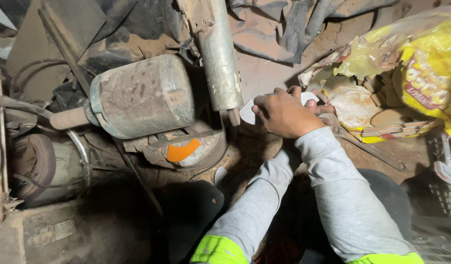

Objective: The person uses a belt grinding machine to smooth and shape the edges of curved shoe sole pieces. They hold each piece with both hands, pressing it against the moving belt, then rotate and flip the piece to grind different edges. Finished pieces are placed on the floor beside the machine.

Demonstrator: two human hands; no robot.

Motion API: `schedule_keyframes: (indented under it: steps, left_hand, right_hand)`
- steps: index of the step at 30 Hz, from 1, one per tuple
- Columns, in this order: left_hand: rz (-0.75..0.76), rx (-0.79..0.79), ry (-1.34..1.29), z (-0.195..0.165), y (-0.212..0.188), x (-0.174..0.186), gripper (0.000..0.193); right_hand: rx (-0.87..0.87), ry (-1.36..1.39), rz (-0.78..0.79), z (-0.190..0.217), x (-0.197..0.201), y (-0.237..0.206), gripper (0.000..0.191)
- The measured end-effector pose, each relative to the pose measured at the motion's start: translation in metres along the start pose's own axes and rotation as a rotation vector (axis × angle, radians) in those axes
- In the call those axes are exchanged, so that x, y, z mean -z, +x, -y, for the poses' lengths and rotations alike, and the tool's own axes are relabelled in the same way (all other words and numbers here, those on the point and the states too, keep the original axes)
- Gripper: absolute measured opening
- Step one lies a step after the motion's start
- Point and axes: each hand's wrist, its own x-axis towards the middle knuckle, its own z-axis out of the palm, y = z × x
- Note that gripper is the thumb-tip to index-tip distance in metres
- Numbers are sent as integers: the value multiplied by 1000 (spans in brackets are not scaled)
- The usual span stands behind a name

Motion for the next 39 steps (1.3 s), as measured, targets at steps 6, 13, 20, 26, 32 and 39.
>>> schedule_keyframes:
  steps: [6,13,20,26,32,39]
  left_hand:
    - [-7,25,11,0,1,7,26]
    - [-9,49,93,1,-6,25,28]
    - [-118,53,379,0,-51,65,30]
    - [-76,-138,363,-40,-87,80,28]
    - [-207,42,316,-74,-95,86,26]
    - [-181,-18,303,-92,-79,86,27]
  right_hand:
    - [39,2,-56,-2,-5,11,28]
    - [-60,73,-46,9,-2,7,31]
    - [-110,256,-22,8,-13,2,34]
    - [7,471,-195,1,-40,6,38]
    - [-28,587,-313,3,-63,18,35]
    - [-1,599,-449,-5,-73,40,28]
